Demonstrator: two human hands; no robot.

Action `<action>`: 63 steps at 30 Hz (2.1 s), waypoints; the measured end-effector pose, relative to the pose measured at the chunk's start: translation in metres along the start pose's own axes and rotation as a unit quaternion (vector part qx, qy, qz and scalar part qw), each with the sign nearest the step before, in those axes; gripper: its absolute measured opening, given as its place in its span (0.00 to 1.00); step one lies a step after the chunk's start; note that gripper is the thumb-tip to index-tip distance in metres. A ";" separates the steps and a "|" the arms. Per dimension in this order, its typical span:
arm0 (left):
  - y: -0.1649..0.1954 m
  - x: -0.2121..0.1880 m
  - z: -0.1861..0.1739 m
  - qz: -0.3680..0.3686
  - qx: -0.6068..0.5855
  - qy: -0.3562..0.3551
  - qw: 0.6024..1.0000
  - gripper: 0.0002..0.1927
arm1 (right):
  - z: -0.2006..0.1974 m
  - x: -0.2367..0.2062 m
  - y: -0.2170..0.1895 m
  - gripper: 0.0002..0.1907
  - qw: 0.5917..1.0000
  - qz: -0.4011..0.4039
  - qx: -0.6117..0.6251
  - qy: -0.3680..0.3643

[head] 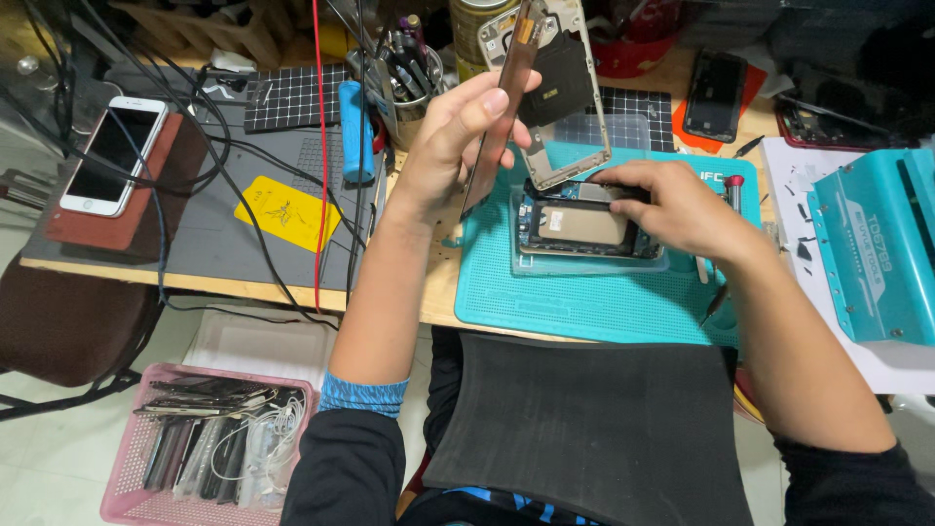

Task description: The person wipes a black smartphone with a white tissue, turning it to clean the screen, back and edges. They then open the phone's back cover, lift out the internal frame, and remove the battery from the phone body by hand.

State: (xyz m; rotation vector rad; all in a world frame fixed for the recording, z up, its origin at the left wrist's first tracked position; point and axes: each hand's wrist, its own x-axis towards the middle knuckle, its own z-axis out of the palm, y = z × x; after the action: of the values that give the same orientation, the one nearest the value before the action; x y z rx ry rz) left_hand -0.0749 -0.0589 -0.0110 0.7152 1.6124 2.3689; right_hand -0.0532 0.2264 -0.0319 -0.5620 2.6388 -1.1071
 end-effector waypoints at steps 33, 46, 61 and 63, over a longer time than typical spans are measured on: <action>-0.010 -0.001 -0.004 -0.012 0.012 0.016 1.000 0.38 | 0.010 0.002 -0.007 0.25 0.988 -0.022 -0.150 -0.035; -0.032 0.002 -0.011 -0.023 -0.081 0.012 0.996 0.38 | 0.009 -0.005 -0.005 0.19 0.988 -0.062 -0.142 0.024; -0.046 0.005 -0.020 -0.031 -0.184 -0.002 0.982 0.39 | 0.011 -0.007 0.003 0.19 0.990 -0.057 -0.121 0.049; -0.045 0.003 -0.020 -0.029 -0.180 0.001 0.983 0.40 | 0.011 -0.007 0.003 0.18 0.989 -0.062 -0.124 0.047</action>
State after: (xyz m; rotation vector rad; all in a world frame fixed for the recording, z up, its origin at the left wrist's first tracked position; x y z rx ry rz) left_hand -0.0928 -0.0565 -0.0572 0.5818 1.1370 2.5184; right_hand -0.0441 0.2237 -0.0413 -0.7472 2.8813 -0.8595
